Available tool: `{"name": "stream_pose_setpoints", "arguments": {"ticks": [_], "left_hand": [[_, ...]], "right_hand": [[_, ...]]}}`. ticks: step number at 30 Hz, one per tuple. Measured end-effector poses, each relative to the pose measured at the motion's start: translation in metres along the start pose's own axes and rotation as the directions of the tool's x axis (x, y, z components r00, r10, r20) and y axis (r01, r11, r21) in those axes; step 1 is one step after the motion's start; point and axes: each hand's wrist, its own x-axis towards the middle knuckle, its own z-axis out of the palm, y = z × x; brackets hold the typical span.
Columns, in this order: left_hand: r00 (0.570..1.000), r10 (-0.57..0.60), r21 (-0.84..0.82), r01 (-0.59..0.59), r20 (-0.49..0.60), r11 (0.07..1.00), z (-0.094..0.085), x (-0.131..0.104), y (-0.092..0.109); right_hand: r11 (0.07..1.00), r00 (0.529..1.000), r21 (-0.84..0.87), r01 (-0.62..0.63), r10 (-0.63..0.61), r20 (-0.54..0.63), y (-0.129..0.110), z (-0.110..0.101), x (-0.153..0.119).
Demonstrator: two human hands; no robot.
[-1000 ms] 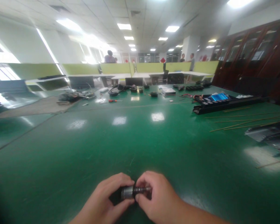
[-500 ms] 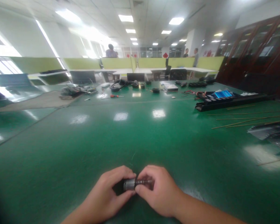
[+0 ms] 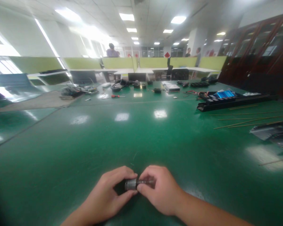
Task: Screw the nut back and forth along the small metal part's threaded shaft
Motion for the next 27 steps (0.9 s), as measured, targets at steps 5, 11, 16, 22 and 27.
{"name": "stream_pose_setpoints", "arguments": {"ticks": [5,11,16,22,27], "left_hand": [[1.000,0.004,0.012,-0.004,-0.007,1.000,-0.0009,-0.0003,0.0004],[1.000,0.013,0.006,-0.013,-0.012,1.000,-0.0010,0.0000,0.0021],[1.000,0.015,0.008,-0.015,-0.001,1.000,-0.0013,-0.0005,0.0021],[1.000,0.008,0.015,-0.008,0.000,1.000,-0.0019,-0.0004,0.0019],[1.000,0.009,0.013,-0.009,-0.004,1.000,-0.0028,-0.0001,0.0020]], "right_hand": [[1.000,1.000,-0.001,-0.014,0.014,0.008,-0.0006,-0.0004,-0.0004],[1.000,1.000,-0.009,-0.017,0.018,0.020,-0.0013,-0.0011,0.0001],[0.999,0.999,-0.027,-0.027,0.027,0.022,-0.0011,-0.0011,0.0006],[0.999,1.000,-0.030,-0.023,0.023,0.021,-0.0007,-0.0016,0.0000],[0.999,0.999,-0.035,-0.027,0.028,0.019,-0.0017,-0.0014,0.0002]]}}
